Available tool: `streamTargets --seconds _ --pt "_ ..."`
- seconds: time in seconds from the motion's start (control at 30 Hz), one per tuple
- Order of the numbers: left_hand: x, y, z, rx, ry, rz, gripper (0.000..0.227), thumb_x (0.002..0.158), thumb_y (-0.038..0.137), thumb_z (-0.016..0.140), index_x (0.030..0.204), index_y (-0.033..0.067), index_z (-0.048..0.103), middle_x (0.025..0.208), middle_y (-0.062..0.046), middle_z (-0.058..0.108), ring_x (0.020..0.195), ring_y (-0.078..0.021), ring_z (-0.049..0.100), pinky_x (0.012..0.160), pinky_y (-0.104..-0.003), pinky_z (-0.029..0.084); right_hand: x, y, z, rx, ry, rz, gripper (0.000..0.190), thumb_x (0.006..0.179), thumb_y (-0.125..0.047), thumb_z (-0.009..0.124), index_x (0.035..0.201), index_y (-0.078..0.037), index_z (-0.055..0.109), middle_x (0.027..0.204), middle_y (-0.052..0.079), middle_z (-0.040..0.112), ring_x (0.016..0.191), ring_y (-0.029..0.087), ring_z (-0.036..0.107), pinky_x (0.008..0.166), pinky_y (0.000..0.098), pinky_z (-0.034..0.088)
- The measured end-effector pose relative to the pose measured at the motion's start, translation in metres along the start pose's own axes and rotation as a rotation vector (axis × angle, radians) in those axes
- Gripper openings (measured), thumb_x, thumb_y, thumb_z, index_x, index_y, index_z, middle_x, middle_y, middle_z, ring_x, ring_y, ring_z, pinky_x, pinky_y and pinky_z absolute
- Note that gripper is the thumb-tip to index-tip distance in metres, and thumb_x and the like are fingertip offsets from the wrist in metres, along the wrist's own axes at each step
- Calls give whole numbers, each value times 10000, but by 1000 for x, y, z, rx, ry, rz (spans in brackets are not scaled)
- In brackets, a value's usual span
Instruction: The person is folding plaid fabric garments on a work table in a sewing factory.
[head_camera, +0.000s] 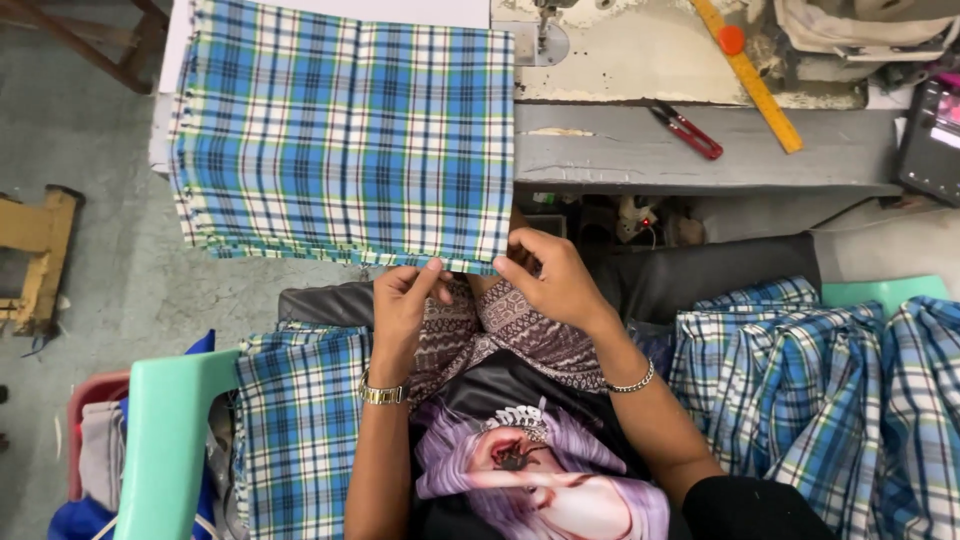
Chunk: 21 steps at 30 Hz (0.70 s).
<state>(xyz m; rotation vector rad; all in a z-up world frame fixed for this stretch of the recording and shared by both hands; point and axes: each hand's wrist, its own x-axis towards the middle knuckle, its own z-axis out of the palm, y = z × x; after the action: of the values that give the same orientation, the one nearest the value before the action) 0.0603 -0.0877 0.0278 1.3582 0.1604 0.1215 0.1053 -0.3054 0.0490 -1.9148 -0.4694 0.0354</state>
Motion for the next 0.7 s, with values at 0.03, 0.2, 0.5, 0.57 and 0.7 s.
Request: streamTargets --seconds 0.03,0.2,0.5,0.57,0.7 --pt "-1 6 1 28 -4 16 324 1009 180 698 779 -44 744 575 -156 683 530 -165 643 630 -283 533 2 -2 3 -2 20 -21 171 925 -153 767 1015 -17 717 769 135 699 702 241 688 633 335 555" --pt "-7 27 8 184 -49 105 178 961 153 747 819 51 778 552 -96 688 509 -138 648 597 -251 522 8 -25 8 0 63 -64 86 925 -149 767 899 -82 720 692 52 681 630 165 642 575 282 509" --pt "24 1 23 906 32 603 385 819 -45 781 1173 85 707 1229 -170 563 1055 -321 624 831 -363 539 -4 -14 13 228 -82 -112 326 908 -73 741 1214 13 671 1026 165 748 903 243 728 777 334 592" --pt "38 -12 15 785 117 656 99 971 66 687 962 111 775 905 -65 716 846 -204 586 791 -305 417 -7 -2 14 265 -3 -30 340 937 -56 698 1261 16 626 1067 221 740 886 255 731 765 353 600" --pt "56 11 4 684 245 760 130 999 121 685 913 126 783 888 -16 729 861 -196 578 810 -309 431 -9 15 22 337 78 67 446 969 -49 669 1380 28 515 1244 262 653 911 246 728 730 326 611"
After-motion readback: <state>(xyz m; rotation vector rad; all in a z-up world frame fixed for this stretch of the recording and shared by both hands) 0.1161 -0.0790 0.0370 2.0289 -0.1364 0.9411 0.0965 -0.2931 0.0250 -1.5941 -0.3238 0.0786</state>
